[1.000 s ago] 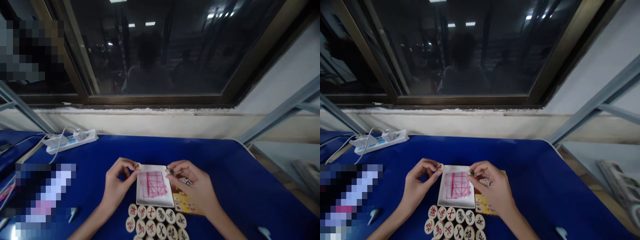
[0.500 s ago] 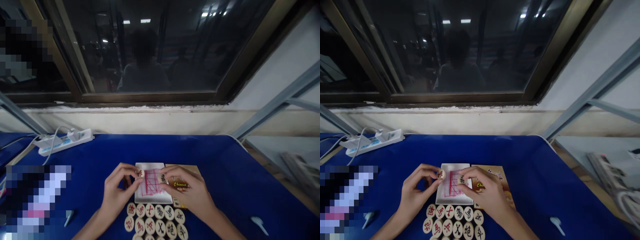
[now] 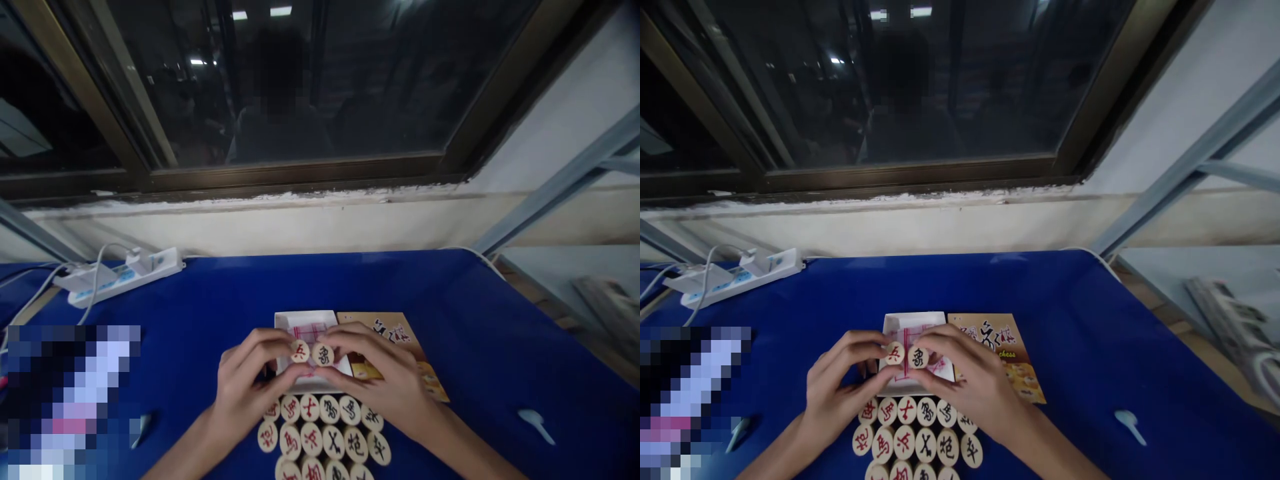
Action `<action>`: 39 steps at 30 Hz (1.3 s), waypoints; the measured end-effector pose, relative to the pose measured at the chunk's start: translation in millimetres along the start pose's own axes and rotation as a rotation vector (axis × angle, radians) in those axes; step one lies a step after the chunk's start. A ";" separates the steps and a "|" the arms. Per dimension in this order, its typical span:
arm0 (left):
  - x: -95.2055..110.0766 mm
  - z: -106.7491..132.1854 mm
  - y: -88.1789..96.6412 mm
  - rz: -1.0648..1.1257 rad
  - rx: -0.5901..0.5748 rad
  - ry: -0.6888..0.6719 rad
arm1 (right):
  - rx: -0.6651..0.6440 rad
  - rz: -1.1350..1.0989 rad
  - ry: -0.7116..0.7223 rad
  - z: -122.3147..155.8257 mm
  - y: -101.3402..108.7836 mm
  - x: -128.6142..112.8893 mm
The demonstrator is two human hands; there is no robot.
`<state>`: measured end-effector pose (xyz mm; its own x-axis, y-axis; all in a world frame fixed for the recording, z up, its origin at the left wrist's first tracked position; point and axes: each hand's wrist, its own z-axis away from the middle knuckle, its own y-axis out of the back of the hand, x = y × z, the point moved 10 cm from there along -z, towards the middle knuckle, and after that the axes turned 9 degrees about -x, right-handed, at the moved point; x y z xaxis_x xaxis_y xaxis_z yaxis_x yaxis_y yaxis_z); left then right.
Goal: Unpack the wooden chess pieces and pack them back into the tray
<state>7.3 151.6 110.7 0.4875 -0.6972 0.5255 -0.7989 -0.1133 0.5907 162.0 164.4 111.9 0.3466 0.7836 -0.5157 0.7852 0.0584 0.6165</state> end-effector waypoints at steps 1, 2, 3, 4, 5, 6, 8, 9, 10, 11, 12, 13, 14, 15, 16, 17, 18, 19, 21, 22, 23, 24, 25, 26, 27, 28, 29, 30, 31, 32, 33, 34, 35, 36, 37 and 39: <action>0.5 -0.7 -0.9 0.007 -0.009 -0.002 | 0.007 -0.003 -0.001 0.4 0.2 -0.1; 1.4 -1.3 -1.8 0.010 -0.017 -0.009 | 0.009 -0.009 -0.002 0.7 0.0 0.2; 1.9 -1.7 -2.7 0.015 -0.022 -0.013 | 0.008 -0.017 -0.001 1.1 -0.5 0.5; 1.9 -1.9 -3.1 0.020 -0.023 -0.013 | 0.000 -0.027 0.001 1.4 -1.6 1.0; 1.5 -1.8 -3.4 0.024 -0.023 -0.010 | -0.010 -0.036 0.004 1.8 -2.8 1.4; 1.1 -1.6 -3.3 0.024 -0.019 -0.007 | -0.019 -0.043 0.008 2.3 -3.8 1.8; 0.3 -1.0 -3.4 0.025 -0.018 -0.001 | -0.027 -0.060 0.015 3.4 -5.0 2.1; 0.5 -0.6 -3.3 0.028 -0.018 -0.003 | -0.024 -0.066 0.014 3.8 -4.8 2.2; 1.1 -0.3 -2.9 0.032 -0.016 -0.008 | -0.020 -0.071 0.012 4.0 -4.7 2.5; 1.7 0.0 -2.6 0.039 -0.013 -0.009 | -0.017 -0.075 0.009 4.0 -4.6 2.6; 2.0 0.0 -2.3 0.049 -0.012 -0.006 | -0.020 -0.078 0.007 3.5 -5.1 2.6; 2.2 -0.2 -2.3 0.060 -0.013 0.002 | -0.027 -0.078 0.009 2.8 -5.9 2.3; 2.4 -0.7 -2.5 0.070 -0.020 0.013 | -0.038 -0.076 0.012 1.8 -6.8 2.1; 2.5 -1.5 -3.1 0.078 -0.033 0.026 | -0.051 -0.074 0.020 0.8 -7.4 1.7; 2.9 -2.4 -3.8 0.082 -0.053 0.036 | -0.062 -0.069 0.029 -0.2 -7.3 1.4; 3.3 -3.1 -3.8 0.082 -0.071 0.044 | -0.072 -0.062 0.033 -0.9 -6.4 1.7; 3.3 -3.4 -2.8 0.079 -0.085 0.052 | -0.079 -0.050 0.029 -1.1 -4.5 2.8; 2.1 -3.1 -1.6 0.075 -0.101 0.064 | -0.082 -0.033 0.020 -0.7 -1.6 4.5; -3.0 -0.3 0.9 0.039 -0.137 0.099 | -0.082 0.020 -0.009 2.5 5.5 8.2; -5.7 2.1 1.5 -0.003 -0.161 0.110 | -0.079 0.054 -0.025 5.2 9.0 9.6; -7.9 4.8 1.0 -0.056 -0.189 0.112 | -0.081 0.086 -0.039 8.5 11.3 10.6; -9.4 7.8 -0.2 -0.109 -0.218 0.104 | -0.091 0.112 -0.051 12.2 11.7 11.1; -10.4 10.6 -2.1 -0.151 -0.245 0.090 | -0.111 0.127 -0.061 15.8 10.1 11.4; -11.4 13.1 -4.3 -0.174 -0.267 0.077 | -0.137 0.135 -0.068 19.4 6.9 11.4; -12.7 15.3 -6.8 -0.180 -0.288 0.070 | -0.164 0.138 -0.072 22.6 2.8 11.3; -14.3 17.0 -9.3 -0.177 -0.307 0.071 | -0.189 0.141 -0.076 25.3 -1.5 11.2; -15.9 18.4 -11.7 -0.176 -0.325 0.075 | -0.208 0.144 -0.080 27.3 -5.2 11.3; -17.6 19.6 -13.8 -0.186 -0.342 0.084 | -0.216 0.150 -0.084 28.6 -7.6 11.5; -18.7 20.6 -15.4 -0.206 -0.358 0.092 | -0.218 0.158 -0.088 29.2 -9.0 11.8; -19.2 21.4 -16.3 -0.231 -0.368 0.097 | -0.210 0.166 -0.091 29.1 -8.9 11.9; -19.0 22.0 -16.5 -0.257 -0.373 0.097 | -0.202 0.175 -0.093 28.5 -8.3 11.8; -18.0 22.3 -15.5 -0.284 -0.368 0.093 | -0.205 0.187 -0.096 27.6 -8.4 11.5; -16.4 22.3 -14.2 -0.311 -0.359 0.085 | -0.215 0.206 -0.103 26.6 -9.0 11.3; -14.5 22.2 -12.8 -0.334 -0.349 0.073 | -0.239 0.229 -0.105 25.5 -10.9 10.4; -12.9 22.0 -12.3 -0.355 -0.349 0.063 | -0.270 0.250 -0.104 24.6 -13.7 9.3; -11.7 22.1 -15.1 -0.399 -0.386 0.049 | -0.314 0.277 -0.087 22.9 -18.4 5.3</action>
<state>5.8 145.9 82.1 0.7491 -0.6183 0.2377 -0.3664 -0.0879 0.9263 161.2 153.3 84.2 0.5752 0.7419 -0.3446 0.4661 0.0490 0.8834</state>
